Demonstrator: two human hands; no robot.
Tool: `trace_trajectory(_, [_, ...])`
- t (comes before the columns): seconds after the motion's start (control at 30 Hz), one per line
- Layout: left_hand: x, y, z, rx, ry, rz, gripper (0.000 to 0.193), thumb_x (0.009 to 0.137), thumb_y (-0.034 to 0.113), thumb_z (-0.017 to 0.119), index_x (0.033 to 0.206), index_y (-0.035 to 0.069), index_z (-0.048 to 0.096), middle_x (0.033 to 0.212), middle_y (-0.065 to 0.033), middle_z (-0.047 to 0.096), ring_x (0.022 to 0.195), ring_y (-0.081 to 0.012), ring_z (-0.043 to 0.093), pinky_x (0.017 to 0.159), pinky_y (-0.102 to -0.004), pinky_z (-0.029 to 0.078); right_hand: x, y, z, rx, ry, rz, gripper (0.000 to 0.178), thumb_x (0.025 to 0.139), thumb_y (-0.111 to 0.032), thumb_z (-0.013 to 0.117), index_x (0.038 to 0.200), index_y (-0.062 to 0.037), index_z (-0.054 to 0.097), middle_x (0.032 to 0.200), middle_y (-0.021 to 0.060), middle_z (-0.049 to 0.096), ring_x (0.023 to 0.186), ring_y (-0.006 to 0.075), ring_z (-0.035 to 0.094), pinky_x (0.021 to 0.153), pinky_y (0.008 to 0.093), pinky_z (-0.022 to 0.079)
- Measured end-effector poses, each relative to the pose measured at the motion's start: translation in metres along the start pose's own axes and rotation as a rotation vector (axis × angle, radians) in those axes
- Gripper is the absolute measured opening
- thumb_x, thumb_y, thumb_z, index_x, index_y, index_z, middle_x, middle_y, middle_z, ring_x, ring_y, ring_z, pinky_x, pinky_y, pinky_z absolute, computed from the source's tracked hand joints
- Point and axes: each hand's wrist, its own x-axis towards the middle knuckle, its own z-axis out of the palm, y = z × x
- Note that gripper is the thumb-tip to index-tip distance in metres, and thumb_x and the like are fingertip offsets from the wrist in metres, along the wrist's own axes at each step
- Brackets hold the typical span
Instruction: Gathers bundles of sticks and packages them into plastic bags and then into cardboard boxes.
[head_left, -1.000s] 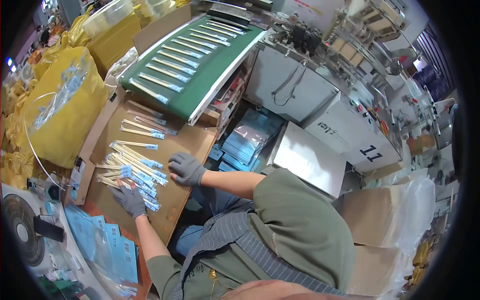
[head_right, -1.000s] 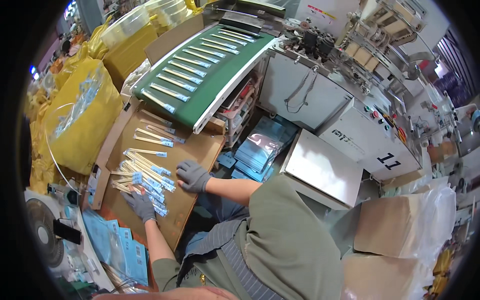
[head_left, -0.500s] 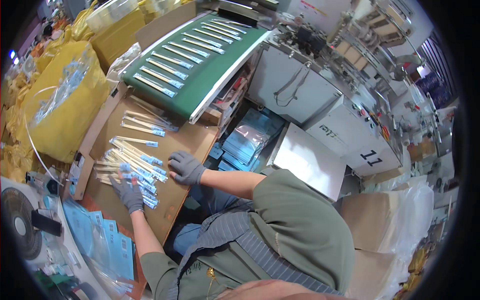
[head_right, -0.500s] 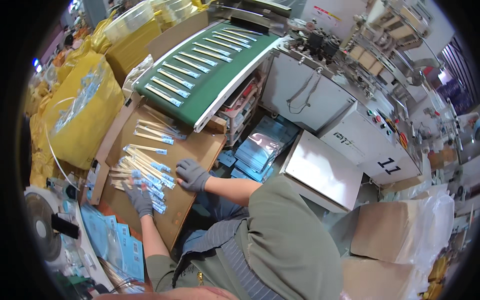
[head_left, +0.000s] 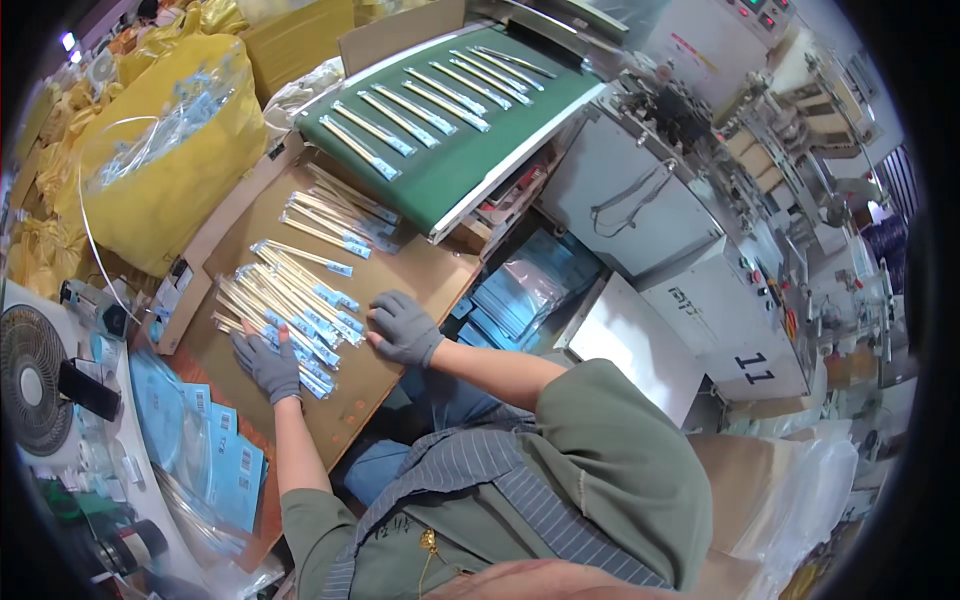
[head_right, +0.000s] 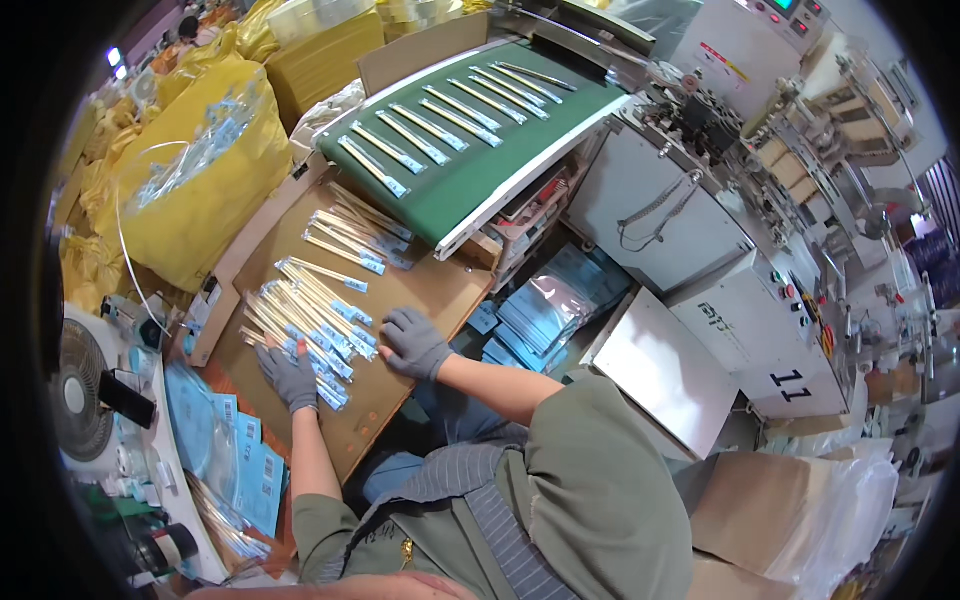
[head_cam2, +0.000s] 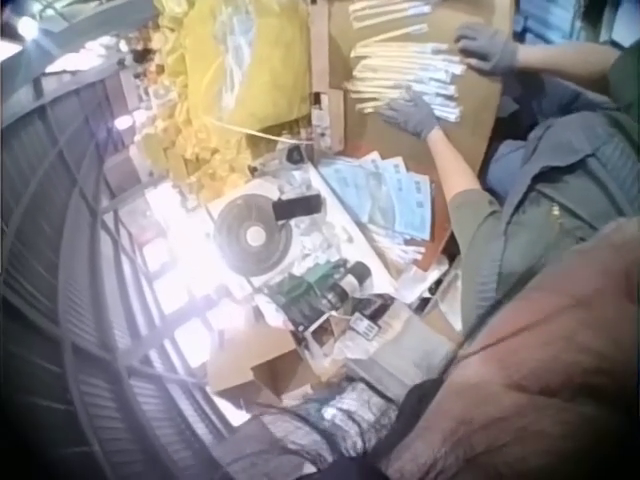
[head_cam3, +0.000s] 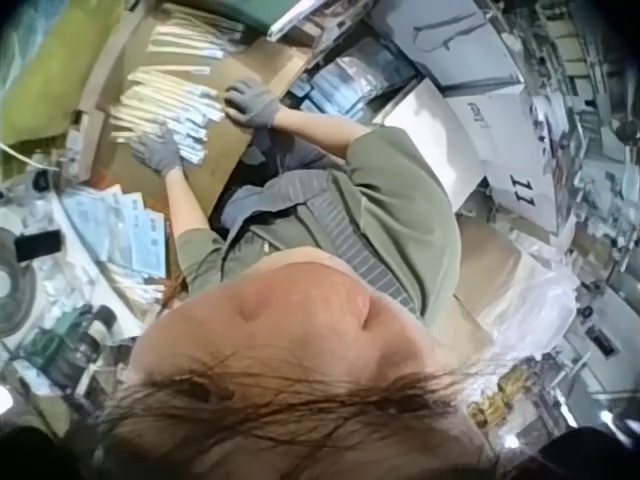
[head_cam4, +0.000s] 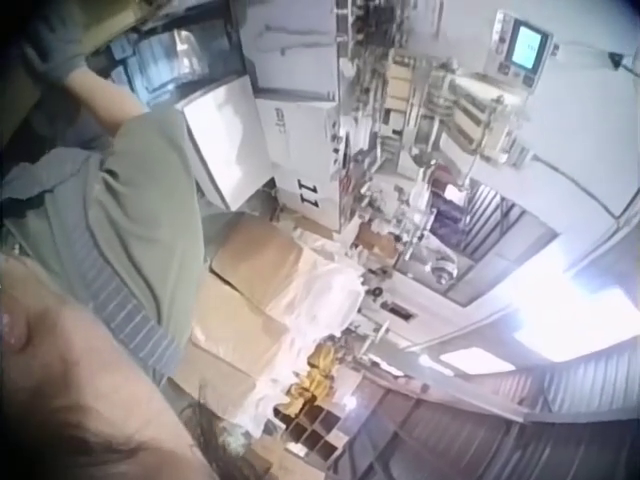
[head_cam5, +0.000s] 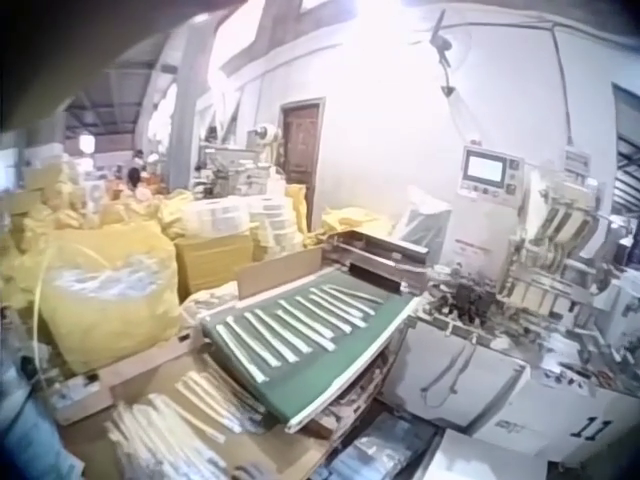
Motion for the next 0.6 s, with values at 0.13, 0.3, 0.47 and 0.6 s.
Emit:
trace_trajectory(0.13, [0.0,-0.008,0.004,0.08,-0.089,-0.023,0.059,0.093,0.042,0.047,0.139,0.005,0.042,0.141,-0.0284,0.036,0.132,-0.042,0.033,0.109,-0.046,0.026,0.002,-0.001,-0.004,0.039,-0.038,0.009,0.028,0.077,-0.023,0.063,0.096,-0.0035,0.055,0.105,0.0166,0.053,0.1,0.0351,0.051,0.088,0.0419,0.043])
trace_trajectory(0.3, [-0.003,-0.01,0.0,0.045,-0.074,-0.048,0.056,0.092,0.039,0.05,0.138,0.009,0.044,0.141,-0.0273,0.037,0.13,-0.042,0.036,0.108,-0.0466,0.026,0.07,0.008,-0.069,0.128,0.135,-0.248,0.037,0.074,-0.012,0.068,0.109,-0.0061,0.059,0.111,0.0157,0.056,0.104,0.0356,0.054,0.09,0.044,0.044])
trace_trajectory(0.47, [-0.004,-0.006,-0.011,0.038,-0.121,-0.092,0.055,0.093,0.039,0.049,0.138,0.008,0.045,0.14,-0.0274,0.038,0.131,-0.0407,0.034,0.108,-0.045,0.026,0.201,0.129,-0.145,-0.38,0.375,-0.187,0.039,0.078,-0.012,0.067,0.115,-0.005,0.056,0.116,0.0185,0.057,0.107,0.0391,0.054,0.092,0.0437,0.045])
trace_trajectory(0.6, [0.001,0.003,-0.007,0.006,-0.122,-0.046,0.055,0.093,0.039,0.05,0.137,0.007,0.045,0.14,-0.0268,0.038,0.131,-0.0407,0.035,0.108,-0.0452,0.027,0.233,0.279,-0.224,-0.757,0.23,0.6,0.068,0.079,-0.05,0.063,0.128,-0.0046,0.051,0.125,0.0206,0.055,0.118,0.0371,0.051,0.1,0.0426,0.04])
